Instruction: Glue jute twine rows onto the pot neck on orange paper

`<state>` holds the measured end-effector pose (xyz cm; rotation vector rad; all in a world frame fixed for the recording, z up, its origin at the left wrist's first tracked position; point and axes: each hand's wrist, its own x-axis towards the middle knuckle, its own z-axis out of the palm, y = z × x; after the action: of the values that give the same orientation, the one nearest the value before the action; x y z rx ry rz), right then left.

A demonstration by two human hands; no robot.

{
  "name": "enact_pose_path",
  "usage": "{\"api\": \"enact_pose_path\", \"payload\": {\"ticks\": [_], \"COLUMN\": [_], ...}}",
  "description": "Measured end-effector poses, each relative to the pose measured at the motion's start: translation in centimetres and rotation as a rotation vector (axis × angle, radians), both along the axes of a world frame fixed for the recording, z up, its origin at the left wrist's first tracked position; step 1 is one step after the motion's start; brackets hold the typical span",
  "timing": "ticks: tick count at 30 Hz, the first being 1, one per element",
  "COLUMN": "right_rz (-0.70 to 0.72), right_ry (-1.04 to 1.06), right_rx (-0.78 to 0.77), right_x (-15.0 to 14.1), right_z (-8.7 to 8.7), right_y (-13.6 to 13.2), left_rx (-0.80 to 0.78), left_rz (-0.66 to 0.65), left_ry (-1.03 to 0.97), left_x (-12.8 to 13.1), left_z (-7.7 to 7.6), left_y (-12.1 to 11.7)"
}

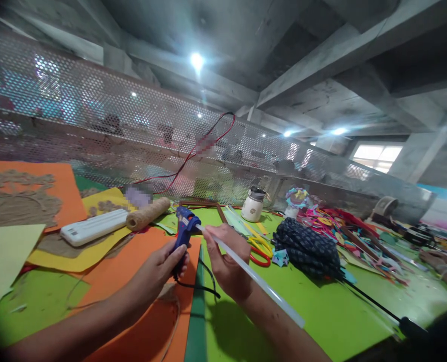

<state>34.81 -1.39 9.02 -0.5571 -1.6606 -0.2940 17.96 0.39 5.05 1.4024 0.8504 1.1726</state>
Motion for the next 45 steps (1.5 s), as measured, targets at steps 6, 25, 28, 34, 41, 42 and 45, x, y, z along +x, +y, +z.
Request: {"api": "enact_pose_path", "payload": {"ticks": [6, 25, 28, 34, 41, 42, 45], "right_rz": [-0.075, -0.197, -0.232, -0.211, -0.221, -0.214, -0.2], "right_ry": [-0.011, -0.117, -0.134, -0.117, -0.106, -0.101, -0.097], "right_rx": [0.065, 0.109, 0.08, 0.015, 0.003, -0.001, -0.006], "right_x": [0.0, -0.2, 0.0, 0.1, 0.4, 0.4, 0.3], "right_z": [0.0, -0.8, -0.9, -1.5, -2.0, -2.0, -1.9], "right_y": [-0.4, -0.7, -1.0, -0.9, -0.9, -0.9, -0.8], "left_rx": [0.06, 0.228, 0.243, 0.235, 0.265, 0.269, 0.255], "left_rz": [0.064, 0.159, 0.155, 0.171, 0.176, 0.176, 0.183], "left_ry": [0.112, 0.302, 0.317, 0.325, 0.329, 0.329, 0.337], "left_x": [0.1, 0.2, 0.2, 0.4, 0.6, 0.6, 0.6], "left_z": [0.0, 0.7, 0.7, -0.3, -0.4, -0.4, -0.5], "left_y": [-0.5, -2.0, -2.2, -2.4, -2.5, -2.5, -2.5]}}
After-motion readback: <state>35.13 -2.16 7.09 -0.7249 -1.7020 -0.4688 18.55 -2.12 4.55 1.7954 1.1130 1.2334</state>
